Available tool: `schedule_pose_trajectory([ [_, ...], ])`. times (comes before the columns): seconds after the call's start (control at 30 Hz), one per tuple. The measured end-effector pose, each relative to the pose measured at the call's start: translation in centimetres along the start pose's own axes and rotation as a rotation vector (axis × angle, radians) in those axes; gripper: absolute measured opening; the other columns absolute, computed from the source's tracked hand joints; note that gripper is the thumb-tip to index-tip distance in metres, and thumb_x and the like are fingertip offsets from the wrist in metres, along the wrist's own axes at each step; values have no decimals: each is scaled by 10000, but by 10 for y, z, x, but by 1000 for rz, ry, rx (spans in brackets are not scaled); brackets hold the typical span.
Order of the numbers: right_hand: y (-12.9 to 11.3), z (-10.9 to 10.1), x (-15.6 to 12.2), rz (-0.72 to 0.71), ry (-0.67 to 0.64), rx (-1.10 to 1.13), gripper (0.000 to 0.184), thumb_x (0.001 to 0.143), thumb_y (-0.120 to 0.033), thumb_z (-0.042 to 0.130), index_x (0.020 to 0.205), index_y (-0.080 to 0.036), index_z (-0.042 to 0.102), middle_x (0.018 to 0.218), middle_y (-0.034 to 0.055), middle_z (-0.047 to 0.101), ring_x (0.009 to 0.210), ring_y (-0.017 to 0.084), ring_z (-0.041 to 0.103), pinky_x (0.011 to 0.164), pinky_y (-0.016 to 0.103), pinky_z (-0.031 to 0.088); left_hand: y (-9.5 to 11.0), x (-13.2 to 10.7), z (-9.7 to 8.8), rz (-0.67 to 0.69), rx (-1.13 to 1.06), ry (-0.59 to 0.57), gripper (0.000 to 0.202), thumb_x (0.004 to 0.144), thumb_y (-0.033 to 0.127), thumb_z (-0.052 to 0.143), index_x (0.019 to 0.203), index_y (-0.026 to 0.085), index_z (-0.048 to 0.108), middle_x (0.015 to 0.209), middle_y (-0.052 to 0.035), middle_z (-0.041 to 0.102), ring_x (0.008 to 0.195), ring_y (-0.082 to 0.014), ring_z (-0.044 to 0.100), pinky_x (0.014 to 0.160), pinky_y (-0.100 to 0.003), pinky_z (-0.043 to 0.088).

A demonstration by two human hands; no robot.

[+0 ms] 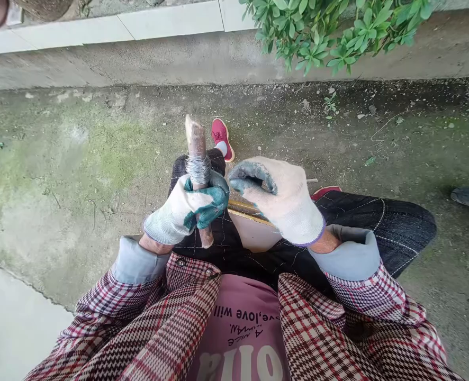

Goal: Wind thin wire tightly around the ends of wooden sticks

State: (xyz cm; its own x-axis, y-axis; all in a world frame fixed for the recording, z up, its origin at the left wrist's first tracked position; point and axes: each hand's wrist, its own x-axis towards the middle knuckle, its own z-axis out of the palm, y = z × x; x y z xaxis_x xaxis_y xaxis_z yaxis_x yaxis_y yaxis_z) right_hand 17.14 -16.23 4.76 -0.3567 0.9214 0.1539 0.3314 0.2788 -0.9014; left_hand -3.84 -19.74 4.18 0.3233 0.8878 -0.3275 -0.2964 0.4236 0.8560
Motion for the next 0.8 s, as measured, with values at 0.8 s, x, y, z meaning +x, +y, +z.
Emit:
schedule_pose_trajectory([
  [0.8,2,11,2,122,-103,349,98,814,-186,675,839,-265,728,870,6,790,838,227,756,801,380,646,-3,1,6,38,-34,118,355,688,436,869,741,189,619,519,84,472,375,-38,346,367,-191,315],
])
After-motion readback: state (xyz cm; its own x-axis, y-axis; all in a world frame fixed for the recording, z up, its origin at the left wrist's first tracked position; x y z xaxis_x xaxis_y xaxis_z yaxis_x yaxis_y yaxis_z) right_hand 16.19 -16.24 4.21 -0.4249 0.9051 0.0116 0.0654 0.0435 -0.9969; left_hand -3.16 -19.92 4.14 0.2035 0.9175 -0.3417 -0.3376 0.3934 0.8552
